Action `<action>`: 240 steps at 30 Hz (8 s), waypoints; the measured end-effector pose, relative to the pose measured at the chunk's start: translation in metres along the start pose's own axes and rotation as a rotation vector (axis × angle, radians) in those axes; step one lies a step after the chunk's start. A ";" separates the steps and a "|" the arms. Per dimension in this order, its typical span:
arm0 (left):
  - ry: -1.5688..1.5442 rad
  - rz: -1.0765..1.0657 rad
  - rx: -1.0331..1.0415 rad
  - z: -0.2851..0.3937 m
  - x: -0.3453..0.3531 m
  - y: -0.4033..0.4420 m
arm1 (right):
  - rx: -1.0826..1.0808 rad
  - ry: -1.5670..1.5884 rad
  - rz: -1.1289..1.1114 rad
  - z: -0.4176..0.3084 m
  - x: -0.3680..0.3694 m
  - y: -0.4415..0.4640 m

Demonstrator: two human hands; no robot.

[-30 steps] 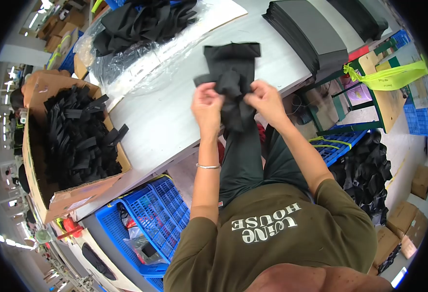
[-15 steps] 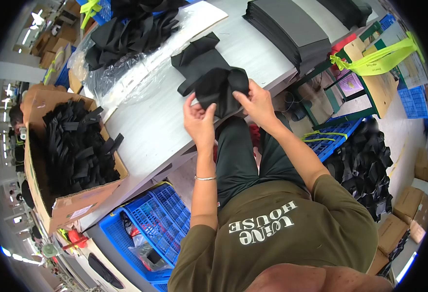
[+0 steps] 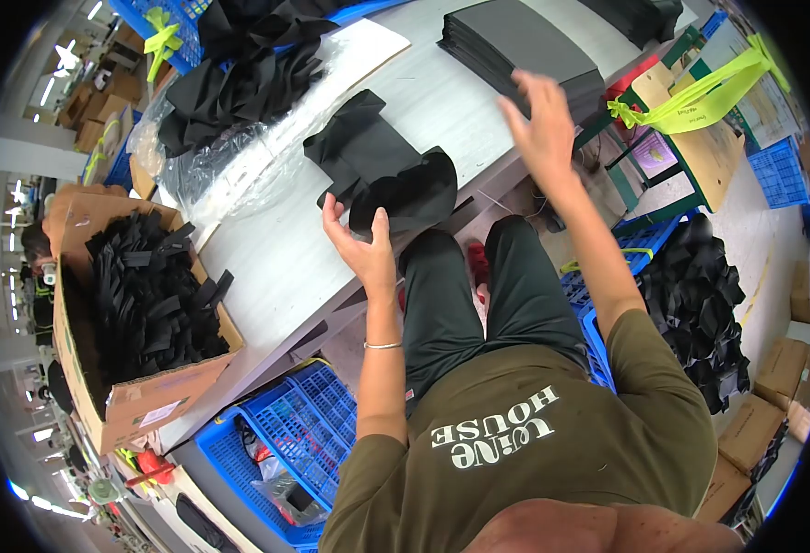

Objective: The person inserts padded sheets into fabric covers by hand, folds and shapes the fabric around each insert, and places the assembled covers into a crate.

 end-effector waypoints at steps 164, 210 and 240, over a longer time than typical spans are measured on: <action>-0.858 -0.074 -0.540 -0.067 0.049 -0.117 | -0.201 0.060 -0.634 -0.156 0.081 -0.161; 0.119 -0.497 0.268 0.056 -0.003 -0.020 | -0.180 0.415 -0.771 -0.145 0.106 -0.175; 0.719 -0.791 0.430 -0.017 0.082 0.027 | 0.191 0.826 -0.450 -0.074 0.027 -0.152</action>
Point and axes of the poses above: each hand's wrist, its own y-axis towards the middle knuckle, its own x-axis out of the palm, z = x × y, the point moved 9 cm from there along y, towards the middle knuckle, and after that the axes turned 11 degrees about -z, right-handed, at the moved point
